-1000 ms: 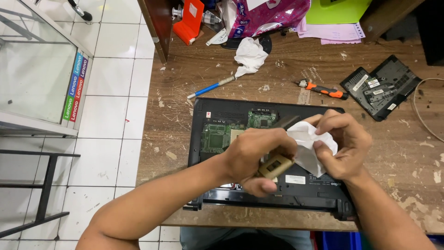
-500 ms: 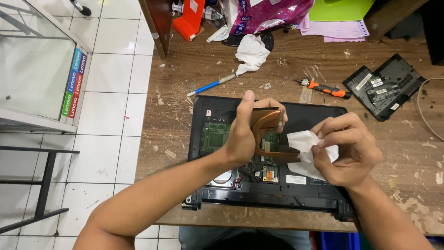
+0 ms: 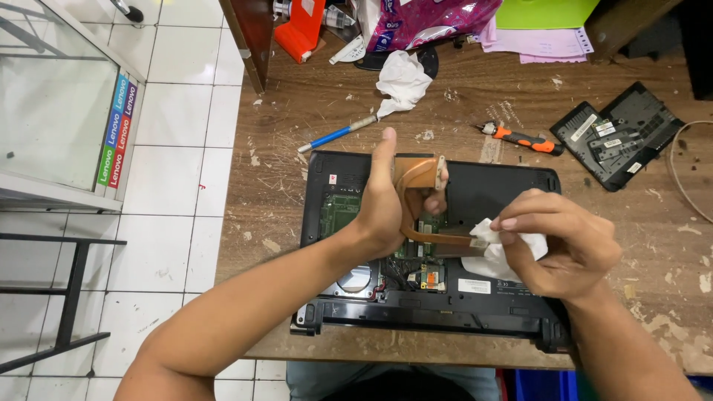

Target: The person uses a screwdriver to remove screws from a laptop's internal components. They detach a copper heat sink from the motherboard, wipe it with a tissue, and then reposition it back onto the laptop.

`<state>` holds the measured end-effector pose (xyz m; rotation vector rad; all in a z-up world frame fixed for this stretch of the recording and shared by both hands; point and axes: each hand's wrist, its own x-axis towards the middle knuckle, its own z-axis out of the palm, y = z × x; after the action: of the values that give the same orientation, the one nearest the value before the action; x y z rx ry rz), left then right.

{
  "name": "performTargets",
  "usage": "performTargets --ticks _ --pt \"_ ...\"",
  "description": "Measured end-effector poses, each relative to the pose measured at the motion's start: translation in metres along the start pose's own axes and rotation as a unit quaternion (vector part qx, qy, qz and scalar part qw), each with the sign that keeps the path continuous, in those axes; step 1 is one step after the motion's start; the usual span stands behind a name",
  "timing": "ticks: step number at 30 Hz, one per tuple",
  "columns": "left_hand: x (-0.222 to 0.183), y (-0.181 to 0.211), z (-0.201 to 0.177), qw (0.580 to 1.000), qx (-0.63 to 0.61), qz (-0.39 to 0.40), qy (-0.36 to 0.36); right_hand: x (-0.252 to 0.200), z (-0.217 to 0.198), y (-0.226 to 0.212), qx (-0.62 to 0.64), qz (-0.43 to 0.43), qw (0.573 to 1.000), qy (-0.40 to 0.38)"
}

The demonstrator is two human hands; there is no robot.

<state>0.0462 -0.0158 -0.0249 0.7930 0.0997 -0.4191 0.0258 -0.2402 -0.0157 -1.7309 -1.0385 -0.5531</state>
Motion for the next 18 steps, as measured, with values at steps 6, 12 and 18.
performTargets --ticks 6,12,18 --pt "0.001 0.003 -0.001 0.999 -0.038 0.028 0.023 0.002 0.001 0.003 -0.070 -0.070 0.981 -0.168" --pt "0.002 0.003 -0.003 0.994 -0.023 0.077 0.068 0.007 -0.004 0.003 -0.132 -0.054 0.972 -0.187" --pt "0.004 -0.022 -0.016 0.987 0.024 0.159 0.013 0.016 0.026 -0.009 -0.110 -0.088 0.985 -0.098"
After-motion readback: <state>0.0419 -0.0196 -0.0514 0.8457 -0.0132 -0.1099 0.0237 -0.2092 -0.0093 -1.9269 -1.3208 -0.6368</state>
